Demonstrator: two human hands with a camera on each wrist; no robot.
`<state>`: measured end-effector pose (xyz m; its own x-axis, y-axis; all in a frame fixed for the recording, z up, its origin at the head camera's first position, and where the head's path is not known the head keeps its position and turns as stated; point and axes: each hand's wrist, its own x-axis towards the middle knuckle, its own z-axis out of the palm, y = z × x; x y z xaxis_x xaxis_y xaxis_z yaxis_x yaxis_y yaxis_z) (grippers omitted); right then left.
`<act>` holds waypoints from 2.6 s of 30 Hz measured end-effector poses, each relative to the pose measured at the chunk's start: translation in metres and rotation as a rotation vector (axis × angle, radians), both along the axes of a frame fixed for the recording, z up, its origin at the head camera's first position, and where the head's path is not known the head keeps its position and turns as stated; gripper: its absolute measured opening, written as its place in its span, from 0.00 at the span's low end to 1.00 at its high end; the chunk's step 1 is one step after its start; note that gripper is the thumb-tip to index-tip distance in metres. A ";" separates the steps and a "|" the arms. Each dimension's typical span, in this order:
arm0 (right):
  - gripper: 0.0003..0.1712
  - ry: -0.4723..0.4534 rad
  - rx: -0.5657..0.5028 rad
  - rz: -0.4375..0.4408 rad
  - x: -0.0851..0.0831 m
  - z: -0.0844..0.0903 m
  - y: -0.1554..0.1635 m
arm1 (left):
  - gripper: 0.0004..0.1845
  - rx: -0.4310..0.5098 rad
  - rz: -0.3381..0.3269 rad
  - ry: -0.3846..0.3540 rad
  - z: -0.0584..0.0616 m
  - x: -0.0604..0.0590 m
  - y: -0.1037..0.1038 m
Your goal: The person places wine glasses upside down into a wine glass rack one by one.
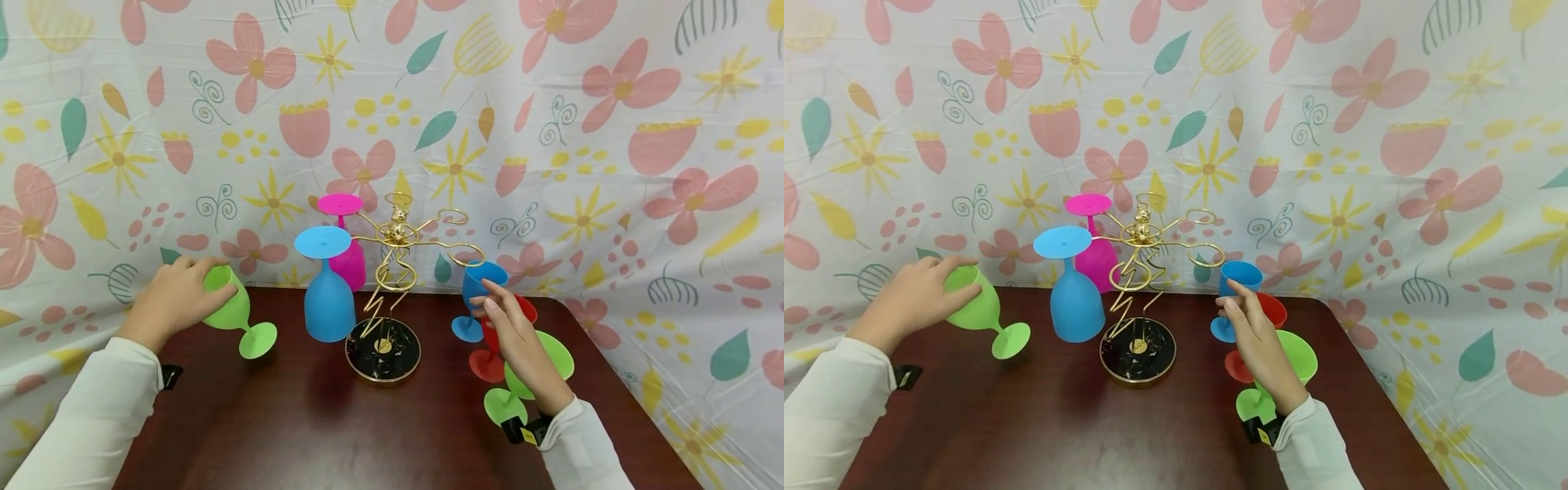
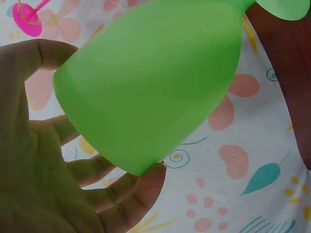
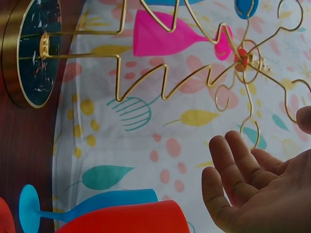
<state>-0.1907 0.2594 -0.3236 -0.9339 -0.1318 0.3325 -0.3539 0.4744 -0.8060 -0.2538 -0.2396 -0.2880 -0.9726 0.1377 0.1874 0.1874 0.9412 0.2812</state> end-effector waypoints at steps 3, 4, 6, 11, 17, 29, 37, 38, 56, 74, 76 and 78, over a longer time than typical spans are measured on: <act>0.29 0.006 0.003 -0.001 -0.001 0.002 -0.001 | 0.35 0.030 -0.006 -0.005 -0.004 0.008 -0.002; 0.29 0.005 0.003 -0.001 -0.001 0.003 -0.002 | 0.35 0.041 -0.013 -0.003 -0.006 0.010 -0.003; 0.29 0.001 0.000 0.004 0.000 0.002 -0.002 | 0.34 0.069 -0.031 -0.001 -0.011 0.014 -0.006; 0.29 -0.012 -0.011 0.016 0.001 -0.001 -0.004 | 0.31 0.202 -0.094 -0.024 -0.028 0.022 -0.014; 0.29 -0.013 -0.015 0.018 0.001 0.000 -0.009 | 0.34 0.468 -0.114 -0.254 -0.058 0.027 -0.016; 0.29 -0.034 -0.050 0.042 0.005 0.000 -0.017 | 0.34 0.675 -0.122 -0.472 -0.099 0.032 -0.003; 0.27 -0.035 -0.031 0.034 0.002 -0.015 -0.026 | 0.40 0.938 -0.066 -0.641 -0.118 0.040 0.026; 0.27 -0.043 -0.025 0.040 0.001 -0.017 -0.028 | 0.40 0.974 -0.061 -0.659 -0.119 0.042 0.031; 0.22 -0.116 0.004 0.209 0.001 -0.042 -0.061 | 0.31 1.411 -0.465 -1.167 -0.136 0.054 0.083; 0.27 0.049 -0.039 0.469 0.022 -0.036 -0.100 | 0.33 1.525 -0.631 -1.414 -0.143 0.062 0.130; 0.27 0.065 -0.065 0.483 0.024 -0.036 -0.104 | 0.33 1.539 -0.650 -1.443 -0.144 0.062 0.133; 0.27 0.101 -0.088 0.487 0.024 -0.037 -0.108 | 0.33 1.550 -0.669 -1.465 -0.145 0.062 0.136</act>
<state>-0.1667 0.1518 -0.3604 -0.7334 -0.5117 0.4475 -0.5956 0.1666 -0.7858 -0.1915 -0.1036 -0.4325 -0.3843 0.9117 -0.1455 -0.6792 -0.1725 0.7134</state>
